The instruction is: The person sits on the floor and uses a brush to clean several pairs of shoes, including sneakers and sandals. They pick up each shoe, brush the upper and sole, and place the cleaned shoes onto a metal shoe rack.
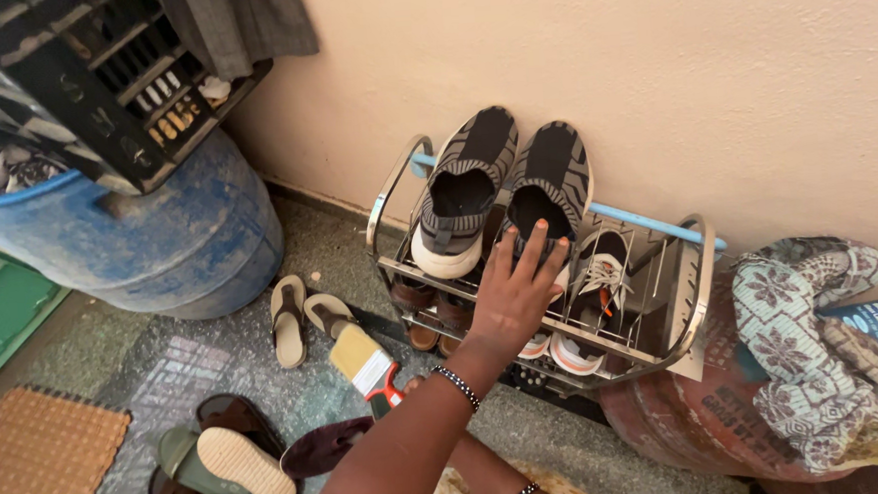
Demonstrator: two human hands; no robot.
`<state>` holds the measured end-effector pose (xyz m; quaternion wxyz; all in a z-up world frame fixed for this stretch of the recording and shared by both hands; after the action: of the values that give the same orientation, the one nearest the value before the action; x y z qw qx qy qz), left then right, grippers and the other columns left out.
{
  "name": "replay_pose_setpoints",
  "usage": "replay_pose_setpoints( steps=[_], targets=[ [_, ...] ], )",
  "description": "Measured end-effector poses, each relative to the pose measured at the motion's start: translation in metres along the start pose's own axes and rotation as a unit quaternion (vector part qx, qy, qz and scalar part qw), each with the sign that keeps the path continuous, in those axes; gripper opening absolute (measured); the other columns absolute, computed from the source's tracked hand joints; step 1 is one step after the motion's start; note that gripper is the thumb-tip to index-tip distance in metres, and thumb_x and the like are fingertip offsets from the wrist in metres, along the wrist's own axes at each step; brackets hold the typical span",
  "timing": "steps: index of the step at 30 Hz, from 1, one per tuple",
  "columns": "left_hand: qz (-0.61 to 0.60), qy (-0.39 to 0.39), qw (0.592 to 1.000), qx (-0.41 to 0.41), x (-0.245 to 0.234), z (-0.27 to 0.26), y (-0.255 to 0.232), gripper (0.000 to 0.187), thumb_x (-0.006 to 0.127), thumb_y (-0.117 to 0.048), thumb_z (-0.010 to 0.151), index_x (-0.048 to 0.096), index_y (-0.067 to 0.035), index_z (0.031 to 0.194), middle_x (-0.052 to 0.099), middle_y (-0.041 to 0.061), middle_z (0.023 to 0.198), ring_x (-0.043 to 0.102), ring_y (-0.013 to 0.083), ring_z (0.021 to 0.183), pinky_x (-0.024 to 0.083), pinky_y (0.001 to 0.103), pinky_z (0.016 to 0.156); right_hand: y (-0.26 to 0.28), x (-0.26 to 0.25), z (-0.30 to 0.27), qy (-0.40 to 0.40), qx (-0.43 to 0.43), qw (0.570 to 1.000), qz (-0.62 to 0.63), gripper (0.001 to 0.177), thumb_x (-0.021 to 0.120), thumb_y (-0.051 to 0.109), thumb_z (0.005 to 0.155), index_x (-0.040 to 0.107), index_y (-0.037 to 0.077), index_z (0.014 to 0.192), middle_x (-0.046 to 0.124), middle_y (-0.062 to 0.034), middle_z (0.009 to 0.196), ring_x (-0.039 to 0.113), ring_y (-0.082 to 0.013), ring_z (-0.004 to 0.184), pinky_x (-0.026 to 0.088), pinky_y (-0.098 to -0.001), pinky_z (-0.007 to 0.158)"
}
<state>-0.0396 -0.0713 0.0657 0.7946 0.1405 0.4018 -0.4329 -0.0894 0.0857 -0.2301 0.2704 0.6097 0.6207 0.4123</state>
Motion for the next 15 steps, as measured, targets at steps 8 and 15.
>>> replay_pose_setpoints(
  steps=[8, 15],
  targets=[
    [-0.029, -0.015, 0.999, -0.024, -0.060, -0.039, 0.053, 0.057, 0.077, -0.041, 0.091, 0.061, -0.012, 0.137, 0.050, 0.012, 0.146, 0.053, 0.0332, 0.134, 0.047, 0.049, 0.110, -0.025, -0.025, 0.031, -0.036, -0.019, 0.999, -0.017, 0.050, 0.080, 0.013, 0.078, 0.049, 0.007, 0.117, 0.060, -0.0057, 0.092, 0.056, -0.0125, 0.063, 0.044, -0.0297, 0.050],
    [-0.067, -0.117, 0.976, -0.172, -0.130, -0.077, 0.123, 0.037, 0.071, -0.024, 0.097, 0.066, -0.009, 0.131, 0.066, 0.012, 0.125, 0.065, 0.0331, 0.111, 0.053, 0.045, 0.094, -0.093, -0.040, 0.059, -0.052, 0.001, 0.997, -0.057, 0.052, 0.081, 0.012, 0.078, 0.050, 0.003, 0.118, 0.060, -0.0082, 0.090, 0.056, -0.0136, 0.060, 0.045, -0.0310, 0.048]
  ],
)
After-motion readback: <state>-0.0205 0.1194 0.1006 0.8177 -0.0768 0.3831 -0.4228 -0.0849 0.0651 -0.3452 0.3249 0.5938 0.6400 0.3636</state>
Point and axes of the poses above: each hand's wrist, its own z-axis towards the middle knuckle, its own x-axis out of the palm, y = z × x, the point moved 10 cm from there along z, towards the middle knuckle
